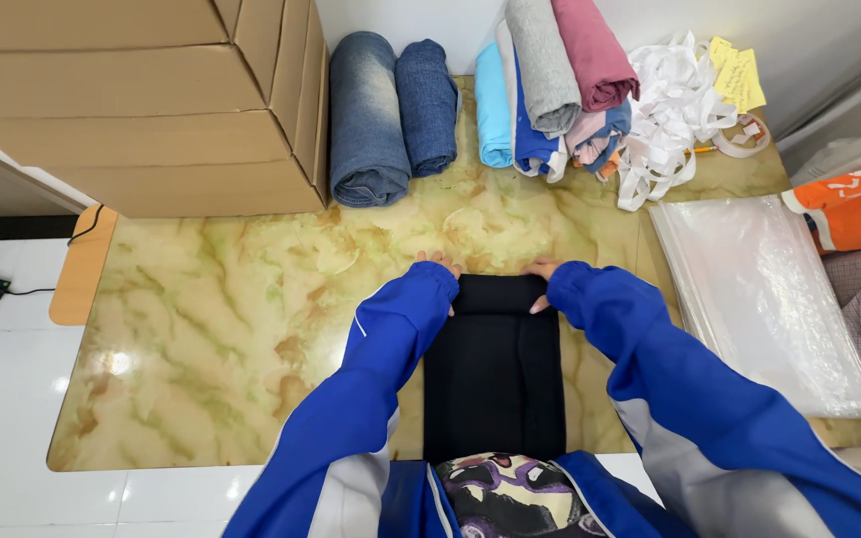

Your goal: The person takes a pink shirt and a black shirt from a clothing rack, folds each one neatly on a table, and places them in a stack of folded clothes. The person then returns to the rack to handle a hanger.

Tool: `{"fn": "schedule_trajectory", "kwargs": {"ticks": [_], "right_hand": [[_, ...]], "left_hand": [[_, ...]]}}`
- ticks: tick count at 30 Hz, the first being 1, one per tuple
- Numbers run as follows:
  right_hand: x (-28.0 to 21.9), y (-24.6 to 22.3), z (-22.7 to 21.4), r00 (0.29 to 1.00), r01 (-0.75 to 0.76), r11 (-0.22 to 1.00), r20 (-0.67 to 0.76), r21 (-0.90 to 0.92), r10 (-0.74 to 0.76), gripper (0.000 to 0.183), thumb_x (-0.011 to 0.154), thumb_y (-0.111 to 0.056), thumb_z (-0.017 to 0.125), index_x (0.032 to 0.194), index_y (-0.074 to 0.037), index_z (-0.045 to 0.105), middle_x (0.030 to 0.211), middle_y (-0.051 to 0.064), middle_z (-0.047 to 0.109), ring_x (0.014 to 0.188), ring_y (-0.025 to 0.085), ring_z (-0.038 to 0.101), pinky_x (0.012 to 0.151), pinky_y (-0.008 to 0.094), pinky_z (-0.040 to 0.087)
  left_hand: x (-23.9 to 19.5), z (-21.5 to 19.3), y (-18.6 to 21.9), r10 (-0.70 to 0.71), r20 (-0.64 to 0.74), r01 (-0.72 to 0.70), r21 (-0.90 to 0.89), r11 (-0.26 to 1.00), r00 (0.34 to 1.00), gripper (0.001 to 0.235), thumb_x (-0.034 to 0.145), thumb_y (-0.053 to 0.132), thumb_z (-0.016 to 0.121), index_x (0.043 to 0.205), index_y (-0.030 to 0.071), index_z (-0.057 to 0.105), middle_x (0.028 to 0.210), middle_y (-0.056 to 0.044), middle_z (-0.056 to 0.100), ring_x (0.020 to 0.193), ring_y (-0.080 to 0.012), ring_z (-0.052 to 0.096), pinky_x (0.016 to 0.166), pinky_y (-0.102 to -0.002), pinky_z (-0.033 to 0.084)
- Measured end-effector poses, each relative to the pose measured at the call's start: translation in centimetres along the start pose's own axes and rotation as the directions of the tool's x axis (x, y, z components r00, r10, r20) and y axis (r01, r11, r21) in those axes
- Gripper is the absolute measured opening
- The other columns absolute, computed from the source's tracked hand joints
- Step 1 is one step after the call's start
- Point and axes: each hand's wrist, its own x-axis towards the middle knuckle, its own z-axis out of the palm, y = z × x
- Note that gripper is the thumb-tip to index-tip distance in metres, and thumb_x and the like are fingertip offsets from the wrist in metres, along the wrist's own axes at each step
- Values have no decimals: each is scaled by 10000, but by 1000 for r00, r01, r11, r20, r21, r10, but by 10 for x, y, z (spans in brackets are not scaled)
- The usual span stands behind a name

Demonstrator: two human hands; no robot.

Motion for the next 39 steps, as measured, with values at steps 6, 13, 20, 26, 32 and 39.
{"fn": "schedule_trajectory", "kwargs": {"ticks": [6,13,20,26,32,39], "right_hand": [[-12,-21,-4,995,25,974,-84,-227,-45,786,596,-517,945,1263,-288,596,1279,-42,629,1275,217,587,1105,402,496],[-20,-21,38,883,14,865,-400,-502,-246,706,709,-299,870,1209,-139,398,1184,98,401,1164,336,491,1041,444,483],[-83,-55,60,605,202,806,-576,-556,-549,564,767,-270,660,1269,-74,492,1518,193,452,1432,341,425,1170,479,368],[-77,-14,48,892,299,945,-392,134,-227,175,938,-280,657,1066,-336,763,1334,-98,694,1303,143,586,1118,356,442],[12,57,59,992,-44,936,127,350,-1,1096,555,-458,1048,1485,-220,520,1480,127,566,1438,315,431,1235,449,310],[-32,-25,31,993,-88,987,72,-132,98,959,556,-593,968,1385,-386,533,1420,-26,582,1358,252,534,1158,395,438]], "left_hand": [[37,48,-23,24,31,-22,-70,997,999,820,598,402,952,1244,134,524,1307,-143,583,1275,-335,495,1068,-545,272],[62,123,-10,123,-781,21,172,985,612,104,957,197,574,957,158,477,1093,-147,575,1062,-334,555,853,-503,426],[-45,77,11,14,-284,-63,-164,985,959,510,921,112,644,1318,107,324,1647,-181,136,1542,-320,158,1248,-615,66],[-39,74,-21,-30,-95,-12,-412,911,995,394,944,530,647,1013,204,437,1318,-42,540,1419,-258,425,1229,-632,34],[20,66,-22,84,92,-59,-246,967,992,1078,567,512,973,1373,235,312,1448,-137,516,1348,-350,516,1106,-631,260],[-9,26,0,143,-19,-143,-32,989,990,725,704,309,862,1267,162,430,1315,-153,549,1263,-353,537,1037,-571,362]]}}
